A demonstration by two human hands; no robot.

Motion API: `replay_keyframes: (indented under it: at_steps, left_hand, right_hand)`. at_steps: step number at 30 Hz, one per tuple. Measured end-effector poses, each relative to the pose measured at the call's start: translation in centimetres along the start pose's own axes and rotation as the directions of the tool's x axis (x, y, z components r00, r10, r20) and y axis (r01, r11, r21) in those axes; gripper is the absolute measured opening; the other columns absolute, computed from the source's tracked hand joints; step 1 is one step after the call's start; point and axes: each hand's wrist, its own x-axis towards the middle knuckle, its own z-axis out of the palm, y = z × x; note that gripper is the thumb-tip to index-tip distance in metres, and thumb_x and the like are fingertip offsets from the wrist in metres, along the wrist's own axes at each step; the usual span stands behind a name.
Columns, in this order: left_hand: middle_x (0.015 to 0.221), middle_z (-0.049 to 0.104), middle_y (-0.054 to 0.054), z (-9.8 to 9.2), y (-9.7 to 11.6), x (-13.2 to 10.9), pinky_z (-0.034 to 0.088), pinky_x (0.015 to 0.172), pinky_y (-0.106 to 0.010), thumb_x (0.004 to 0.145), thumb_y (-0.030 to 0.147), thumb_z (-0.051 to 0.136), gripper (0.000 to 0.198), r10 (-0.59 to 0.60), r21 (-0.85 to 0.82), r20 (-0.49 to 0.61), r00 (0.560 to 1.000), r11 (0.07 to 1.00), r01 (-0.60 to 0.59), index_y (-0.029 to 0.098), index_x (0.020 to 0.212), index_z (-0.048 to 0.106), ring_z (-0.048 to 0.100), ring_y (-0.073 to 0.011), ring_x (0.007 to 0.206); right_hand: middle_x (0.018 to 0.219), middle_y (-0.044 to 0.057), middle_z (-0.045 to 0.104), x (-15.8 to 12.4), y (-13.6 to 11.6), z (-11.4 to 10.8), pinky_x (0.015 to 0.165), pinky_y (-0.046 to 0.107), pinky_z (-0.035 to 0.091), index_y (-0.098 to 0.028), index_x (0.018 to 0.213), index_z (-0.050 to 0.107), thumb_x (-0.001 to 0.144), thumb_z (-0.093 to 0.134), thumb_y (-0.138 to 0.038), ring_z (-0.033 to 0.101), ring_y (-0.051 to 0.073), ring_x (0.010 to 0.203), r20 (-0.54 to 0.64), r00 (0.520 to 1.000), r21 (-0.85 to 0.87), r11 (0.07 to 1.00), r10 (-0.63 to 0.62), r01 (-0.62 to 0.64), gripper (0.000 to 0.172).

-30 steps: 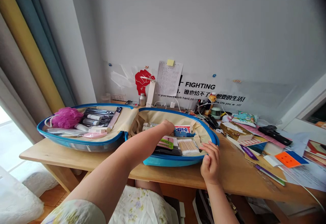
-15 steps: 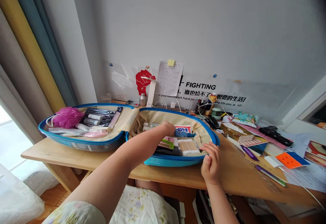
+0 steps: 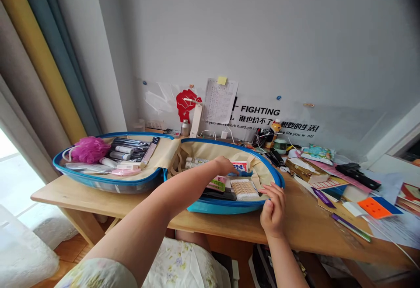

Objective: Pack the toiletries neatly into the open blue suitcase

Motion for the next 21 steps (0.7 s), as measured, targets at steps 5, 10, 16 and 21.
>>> replay_keyframes:
  at_steps: [5, 10, 16, 21]
  left_hand:
    - [0.138, 0.064, 0.004, -0.4, 0.3, -0.5, 0.048, 0.093, -0.031, 0.095, 0.027, 0.048, 0.048, -0.027, -0.033, 0.008, 1.000, 0.999, 0.027, 0.047, 0.139, 0.054, 0.062, -0.0220, 0.119]
    - [0.152, 0.051, 0.003, -3.1, -1.2, -2.7, 0.038, 0.109, -0.030, 0.102, 0.033, 0.037, 0.043, -0.062, -0.101, -0.173, 0.983, 0.994, 0.045, 0.037, 0.141, 0.054, 0.049, -0.0183, 0.136]
    - [0.106, 0.077, -0.002, -4.6, -5.4, -11.5, 0.036, 0.111, -0.034, 0.098, 0.028, 0.038, 0.043, -0.218, -0.192, -0.428, 0.877, 0.970, 0.147, 0.027, 0.134, 0.061, 0.068, -0.0184, 0.102]
    - [0.117, 0.074, 0.001, -0.9, -11.8, -23.1, 0.035, 0.114, -0.035, 0.084, 0.017, 0.039, 0.051, -0.503, -0.295, -0.418, 0.757, 0.863, 0.410, 0.029, 0.124, 0.068, 0.064, -0.0200, 0.114]
  right_hand:
    - [0.102, 0.011, 0.066, -0.1, 0.2, 0.1, 0.100, 0.053, 0.044, -0.021, 0.099, 0.063, 0.101, 0.032, -0.035, 0.059, 0.028, 0.115, -0.002, 0.999, 0.007, 0.999, 0.033, -0.033, 0.034]
    - [0.101, 0.011, 0.066, 0.0, 0.4, 0.1, 0.099, 0.052, 0.045, -0.021, 0.098, 0.064, 0.101, 0.033, -0.036, 0.060, 0.028, 0.113, -0.006, 1.000, 0.013, 1.000, 0.013, -0.013, 0.035]
    - [0.101, 0.012, 0.067, -0.1, 0.7, 0.2, 0.099, 0.053, 0.044, -0.021, 0.098, 0.064, 0.100, 0.033, -0.035, 0.059, 0.029, 0.113, -0.023, 1.000, 0.009, 1.000, 0.009, -0.009, 0.035]
    - [0.100, 0.012, 0.067, -0.2, 0.9, 0.2, 0.100, 0.054, 0.043, -0.020, 0.098, 0.064, 0.100, 0.033, -0.036, 0.060, 0.029, 0.114, -0.010, 1.000, 0.011, 1.000, 0.007, -0.007, 0.035]
